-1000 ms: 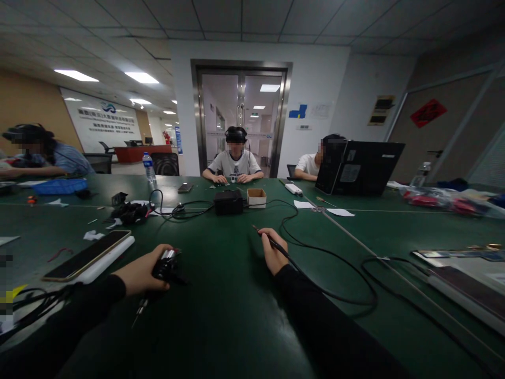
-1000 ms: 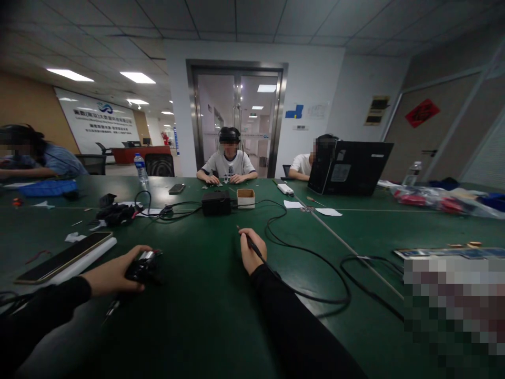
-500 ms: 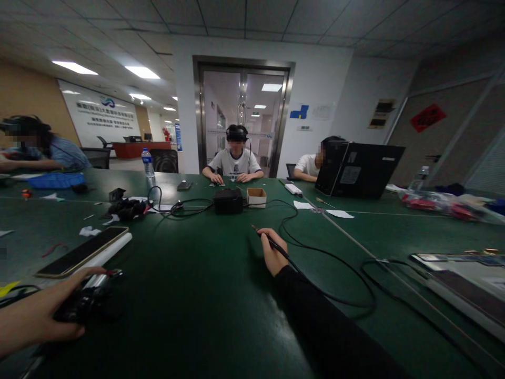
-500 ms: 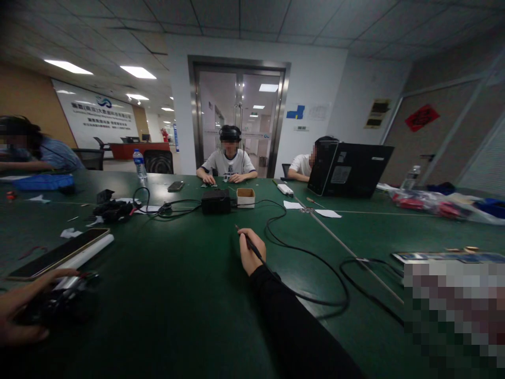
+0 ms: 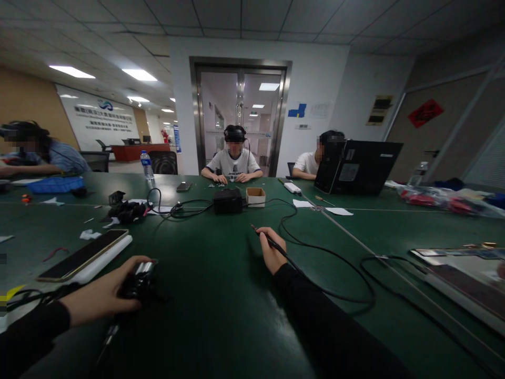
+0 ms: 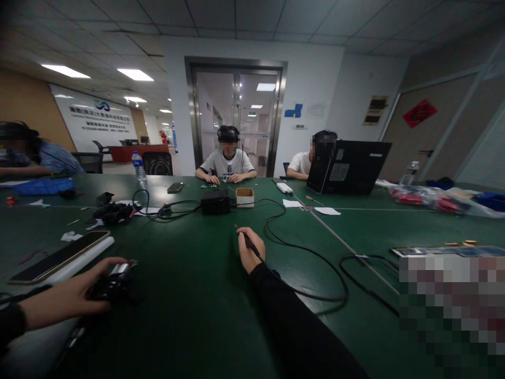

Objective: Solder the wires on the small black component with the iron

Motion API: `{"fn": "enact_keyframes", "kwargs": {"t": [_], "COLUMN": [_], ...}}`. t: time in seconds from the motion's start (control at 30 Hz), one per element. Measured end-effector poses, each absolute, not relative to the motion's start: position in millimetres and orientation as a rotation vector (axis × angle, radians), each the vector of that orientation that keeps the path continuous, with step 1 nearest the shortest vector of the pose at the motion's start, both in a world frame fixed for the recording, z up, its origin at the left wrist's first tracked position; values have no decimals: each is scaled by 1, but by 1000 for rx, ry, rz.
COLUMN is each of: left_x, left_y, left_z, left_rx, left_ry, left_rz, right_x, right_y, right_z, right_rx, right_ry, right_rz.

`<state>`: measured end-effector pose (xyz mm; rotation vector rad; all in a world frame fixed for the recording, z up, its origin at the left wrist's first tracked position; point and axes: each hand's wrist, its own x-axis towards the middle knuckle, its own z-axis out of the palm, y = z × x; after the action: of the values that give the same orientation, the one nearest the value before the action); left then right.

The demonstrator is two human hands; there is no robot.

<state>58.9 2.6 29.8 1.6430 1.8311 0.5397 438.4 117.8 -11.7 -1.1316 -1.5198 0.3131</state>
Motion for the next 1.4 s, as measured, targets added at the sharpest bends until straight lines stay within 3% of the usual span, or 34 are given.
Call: {"fn": "enact_keyframes", "kwargs": {"t": [0.3,0.63,0.97,1.17,1.4], "left_x": [174,261,254,254,261], "left_y": [100,155,174,207,225], "left_z": [39,28,25,14,-5], "left_rx": [1820,1880,1745,1836,1898], "left_ry": [1585,1556,1484,1771,1608], "left_rz": [312,371,297,486,555], "right_x": [441,439,439,438,438], "right_y": [119,119,121,118,118], "right_z": [-11,-10,-12,-9,-9], "right_rx": [-1125,-1092,-1091,-1081,-1071], "right_ry": [-1505,-1507,-1506,-1511,-1519], "right_rz": [339,305,308,311,316]}}
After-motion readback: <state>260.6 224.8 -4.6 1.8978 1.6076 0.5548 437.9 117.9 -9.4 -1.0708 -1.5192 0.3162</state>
